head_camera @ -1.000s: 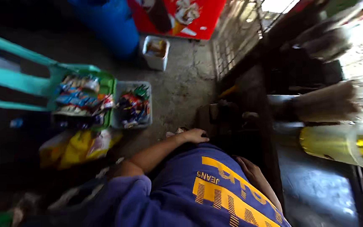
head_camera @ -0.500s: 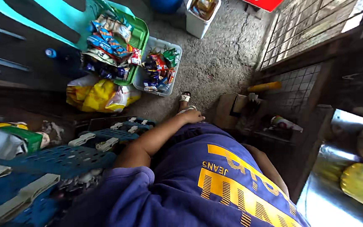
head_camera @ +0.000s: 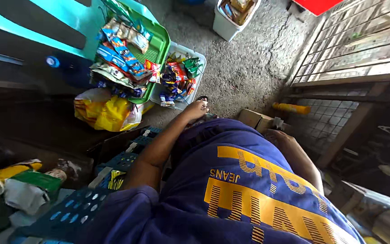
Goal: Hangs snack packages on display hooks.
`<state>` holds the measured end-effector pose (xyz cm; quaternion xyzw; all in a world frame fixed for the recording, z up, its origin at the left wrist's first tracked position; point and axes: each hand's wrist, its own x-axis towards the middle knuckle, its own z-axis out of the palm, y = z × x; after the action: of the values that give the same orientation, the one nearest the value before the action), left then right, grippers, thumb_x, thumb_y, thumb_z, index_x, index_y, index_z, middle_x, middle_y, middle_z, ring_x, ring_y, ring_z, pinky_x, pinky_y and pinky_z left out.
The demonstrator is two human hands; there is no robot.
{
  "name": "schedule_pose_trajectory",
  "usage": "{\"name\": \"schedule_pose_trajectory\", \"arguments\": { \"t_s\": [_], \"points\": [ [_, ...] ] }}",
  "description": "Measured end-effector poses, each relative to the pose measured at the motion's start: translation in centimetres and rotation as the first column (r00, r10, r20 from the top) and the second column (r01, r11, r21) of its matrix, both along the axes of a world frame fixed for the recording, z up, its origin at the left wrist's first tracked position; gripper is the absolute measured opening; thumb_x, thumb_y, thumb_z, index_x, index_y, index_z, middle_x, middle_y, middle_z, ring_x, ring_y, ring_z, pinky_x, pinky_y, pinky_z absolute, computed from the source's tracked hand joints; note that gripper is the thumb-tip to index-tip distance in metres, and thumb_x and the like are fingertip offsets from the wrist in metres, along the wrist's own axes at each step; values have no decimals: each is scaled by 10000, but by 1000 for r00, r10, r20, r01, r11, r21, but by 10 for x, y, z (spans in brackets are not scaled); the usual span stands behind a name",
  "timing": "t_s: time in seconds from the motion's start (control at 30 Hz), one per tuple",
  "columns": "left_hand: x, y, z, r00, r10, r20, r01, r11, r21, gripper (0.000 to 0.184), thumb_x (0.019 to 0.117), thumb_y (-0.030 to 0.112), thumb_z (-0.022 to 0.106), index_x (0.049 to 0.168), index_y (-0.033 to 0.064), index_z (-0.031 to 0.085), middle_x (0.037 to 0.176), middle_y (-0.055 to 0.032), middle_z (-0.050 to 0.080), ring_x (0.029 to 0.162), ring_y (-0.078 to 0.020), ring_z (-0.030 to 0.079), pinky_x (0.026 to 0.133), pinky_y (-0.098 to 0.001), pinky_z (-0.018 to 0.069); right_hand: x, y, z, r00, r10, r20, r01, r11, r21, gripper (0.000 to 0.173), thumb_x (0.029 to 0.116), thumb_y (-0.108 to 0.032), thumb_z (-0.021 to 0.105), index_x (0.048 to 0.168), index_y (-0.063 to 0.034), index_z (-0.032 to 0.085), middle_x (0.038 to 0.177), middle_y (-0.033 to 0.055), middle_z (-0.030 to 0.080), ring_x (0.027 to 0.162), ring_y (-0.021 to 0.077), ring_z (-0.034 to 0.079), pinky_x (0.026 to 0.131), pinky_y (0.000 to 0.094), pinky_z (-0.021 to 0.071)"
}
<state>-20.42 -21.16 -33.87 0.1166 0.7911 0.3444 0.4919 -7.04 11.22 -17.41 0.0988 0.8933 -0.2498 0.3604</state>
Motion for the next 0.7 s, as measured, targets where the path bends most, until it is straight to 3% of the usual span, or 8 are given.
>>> {"name": "schedule_pose_trajectory", "arguments": {
  "t_s": [0.13, 0.27, 0.43, 0.5, 0.6, 0.7],
  "points": [
    [-5, -26, -17, 991, 80, 105, -69, 992, -109, 427, 1068, 272, 542, 1310, -74, 608, 1273, -311, 630, 1236, -457, 596, 1078, -634, 427, -54, 10, -7, 998, 59, -3, -60, 997, -42, 335, 1073, -148, 530, 1349, 18, 619, 1240, 245, 682, 1127, 403, 677, 1003, 585, 504],
    [-11, -22, -39, 981, 129, 146, -106, 983, -152, 394, 1066, 253, 554, 1282, -67, 631, 1260, -311, 638, 1225, -468, 599, 1072, -644, 423, -106, 34, -13, 994, 89, 61, -87, 995, -50, 332, 1082, -173, 516, 1348, -10, 629, 1249, 233, 679, 1138, 393, 673, 1010, 594, 497],
    [-73, 33, -10, 953, 221, 206, -186, 967, -174, 382, 1085, 184, 515, 1342, -89, 586, 1320, -314, 614, 1268, -460, 580, 1106, -591, 404, -202, 71, -22, 976, 153, 153, -143, 987, -74, 394, 1095, -248, 473, 1359, 1, 627, 1316, 248, 652, 1235, 410, 625, 1079, 577, 447],
    [-97, 58, -26, 939, 286, 193, -250, 949, -193, 419, 1083, 253, 510, 1355, -57, 587, 1319, -287, 623, 1264, -426, 591, 1106, -585, 419, -247, 99, -24, 961, 193, 198, -190, 981, -37, 427, 1100, -296, 451, 1409, -38, 593, 1355, 223, 632, 1262, 378, 611, 1094, 563, 441],
    [-132, 96, -29, 924, 345, 162, -320, 933, -164, 442, 1080, 286, 503, 1385, -26, 576, 1366, -252, 609, 1306, -373, 575, 1137, -536, 411, -303, 145, -21, 954, 207, 219, -220, 975, 34, 443, 1081, -318, 493, 1439, -68, 567, 1370, 208, 618, 1247, 379, 616, 1069, 586, 463],
    [-174, 126, -10, 923, 362, 133, -355, 932, -75, 427, 1088, 244, 502, 1402, -41, 553, 1403, -248, 584, 1326, -350, 564, 1155, -486, 404, -361, 184, -13, 949, 250, 192, -269, 960, 81, 428, 1080, -282, 505, 1432, -47, 567, 1341, 226, 630, 1222, 403, 622, 1050, 604, 465]
  ]
}}
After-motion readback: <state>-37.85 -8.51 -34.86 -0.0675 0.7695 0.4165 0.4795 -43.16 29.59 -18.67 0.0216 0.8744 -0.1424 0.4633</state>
